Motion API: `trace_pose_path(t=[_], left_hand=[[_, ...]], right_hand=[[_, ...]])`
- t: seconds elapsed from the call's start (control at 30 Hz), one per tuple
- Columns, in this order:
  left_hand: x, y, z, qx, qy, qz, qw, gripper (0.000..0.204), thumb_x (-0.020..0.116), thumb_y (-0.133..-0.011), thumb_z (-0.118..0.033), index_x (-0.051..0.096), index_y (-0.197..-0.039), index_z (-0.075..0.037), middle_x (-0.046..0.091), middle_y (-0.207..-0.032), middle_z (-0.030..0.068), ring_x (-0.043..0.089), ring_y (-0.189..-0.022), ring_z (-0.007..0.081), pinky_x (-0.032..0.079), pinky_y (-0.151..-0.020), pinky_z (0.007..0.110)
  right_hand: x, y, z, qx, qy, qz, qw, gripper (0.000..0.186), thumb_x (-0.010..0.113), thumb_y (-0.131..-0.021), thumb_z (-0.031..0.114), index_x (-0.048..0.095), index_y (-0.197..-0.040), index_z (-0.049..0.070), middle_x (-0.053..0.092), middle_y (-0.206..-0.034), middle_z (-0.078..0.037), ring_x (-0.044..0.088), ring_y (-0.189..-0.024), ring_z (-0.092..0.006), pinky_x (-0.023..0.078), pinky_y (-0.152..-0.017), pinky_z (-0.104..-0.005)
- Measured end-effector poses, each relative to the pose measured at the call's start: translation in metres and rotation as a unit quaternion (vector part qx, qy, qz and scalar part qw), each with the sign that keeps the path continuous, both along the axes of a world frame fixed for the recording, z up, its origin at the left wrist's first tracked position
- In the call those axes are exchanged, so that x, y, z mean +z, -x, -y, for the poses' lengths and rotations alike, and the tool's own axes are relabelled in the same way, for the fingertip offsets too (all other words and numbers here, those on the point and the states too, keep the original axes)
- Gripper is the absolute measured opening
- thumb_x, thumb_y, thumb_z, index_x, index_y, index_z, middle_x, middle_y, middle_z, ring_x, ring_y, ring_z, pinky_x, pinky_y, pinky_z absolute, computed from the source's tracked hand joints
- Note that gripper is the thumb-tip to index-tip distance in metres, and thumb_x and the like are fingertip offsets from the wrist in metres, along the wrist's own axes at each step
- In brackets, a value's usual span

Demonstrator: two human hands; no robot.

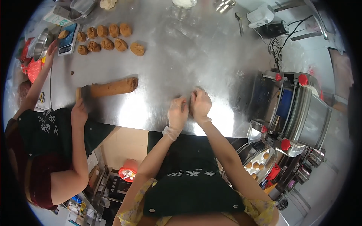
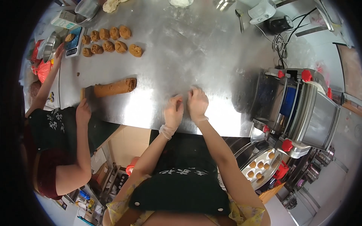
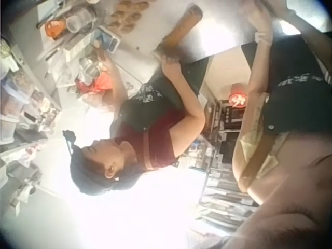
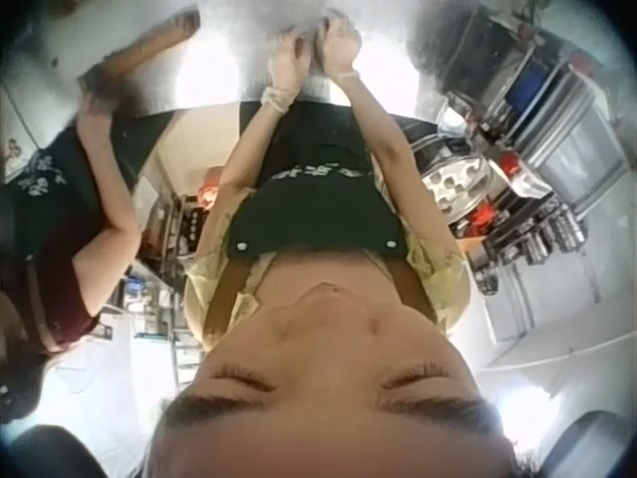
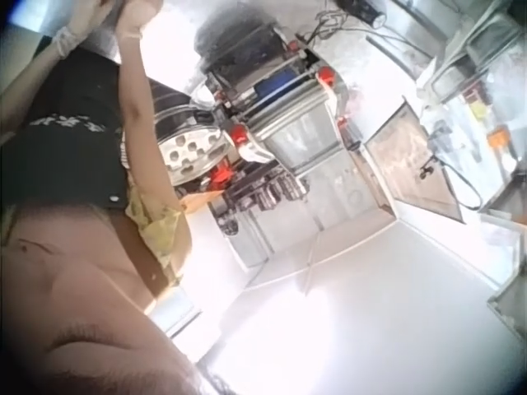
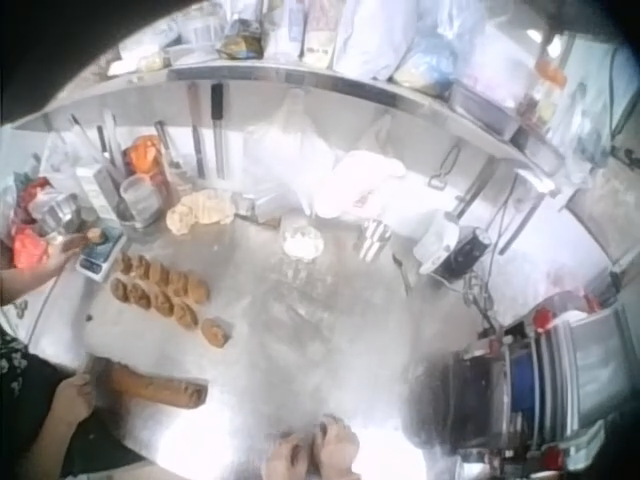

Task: Rolling pieces of dough into spheres and placing them on a tray for baking.

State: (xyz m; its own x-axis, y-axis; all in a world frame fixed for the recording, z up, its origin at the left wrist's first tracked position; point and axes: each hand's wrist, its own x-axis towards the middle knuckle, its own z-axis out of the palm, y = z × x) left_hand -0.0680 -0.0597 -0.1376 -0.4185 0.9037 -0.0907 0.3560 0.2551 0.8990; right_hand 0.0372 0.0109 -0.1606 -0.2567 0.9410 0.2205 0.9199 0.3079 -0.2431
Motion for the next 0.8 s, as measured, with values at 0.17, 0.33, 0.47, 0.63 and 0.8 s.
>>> trace_pose_path(t=[0.17, 0.33, 0.47, 0.63, 0.8], left_hand=[[-0.004, -0.017, -0.010, -0.068, 0.010, -0.106, 0.992, 0.033, 0.068, -0.079, -0.003, 0.063, -0.111, -0.010, 0.065, -0.098, 0.0091, 0.065, -0.088, 0.0284, 0.053, -0.072, 0.040], [-0.003, -0.031, -0.025, -0.147, 0.073, -0.154, 0.974, 0.025, 0.068, -0.075, -0.010, 0.066, -0.100, -0.009, 0.062, -0.101, 0.0067, 0.057, -0.102, 0.0282, 0.052, -0.079, 0.041], [-0.011, -0.029, -0.002, -0.238, 0.023, -0.176, 0.955, 0.024, 0.066, -0.075, -0.009, 0.066, -0.099, -0.006, 0.061, -0.107, 0.0071, 0.057, -0.103, 0.0277, 0.052, -0.085, 0.040], [-0.009, -0.022, 0.005, -0.247, -0.156, -0.229, 0.929, 0.019, 0.064, -0.076, -0.007, 0.067, -0.095, -0.003, 0.059, -0.110, 0.0081, 0.058, -0.100, 0.0272, 0.052, -0.082, 0.042], [-0.016, -0.013, -0.015, -0.324, -0.033, -0.202, 0.924, 0.021, 0.066, -0.074, -0.007, 0.068, -0.094, -0.004, 0.062, -0.103, 0.0060, 0.058, -0.099, 0.0281, 0.052, -0.079, 0.041]], right_hand=[[-0.006, -0.018, -0.023, -0.038, -0.006, -0.075, 0.996, 0.012, 0.066, -0.091, 0.022, 0.064, -0.086, 0.011, 0.064, -0.068, -0.008, 0.063, -0.059, -0.0299, 0.049, -0.050, -0.0397], [-0.004, -0.023, -0.021, -0.028, -0.020, -0.107, 0.994, 0.013, 0.066, -0.091, 0.023, 0.064, -0.084, 0.011, 0.064, -0.068, -0.008, 0.063, -0.060, -0.0300, 0.049, -0.051, -0.0400], [0.013, -0.028, 0.003, -0.033, 0.101, -0.106, 0.989, 0.010, 0.064, -0.091, 0.021, 0.066, -0.088, 0.011, 0.064, -0.070, -0.008, 0.062, -0.060, -0.0291, 0.049, -0.054, -0.0401], [0.008, -0.029, 0.002, -0.006, -0.060, -0.036, 0.998, 0.014, 0.067, -0.088, 0.017, 0.064, -0.100, 0.011, 0.058, -0.080, -0.006, 0.058, -0.079, -0.0287, 0.050, -0.069, -0.0393], [0.006, -0.035, 0.003, -0.118, -0.002, -0.069, 0.991, 0.014, 0.060, -0.094, 0.020, 0.065, -0.099, 0.008, 0.062, -0.075, -0.008, 0.061, -0.066, -0.0289, 0.051, -0.061, -0.0409]])
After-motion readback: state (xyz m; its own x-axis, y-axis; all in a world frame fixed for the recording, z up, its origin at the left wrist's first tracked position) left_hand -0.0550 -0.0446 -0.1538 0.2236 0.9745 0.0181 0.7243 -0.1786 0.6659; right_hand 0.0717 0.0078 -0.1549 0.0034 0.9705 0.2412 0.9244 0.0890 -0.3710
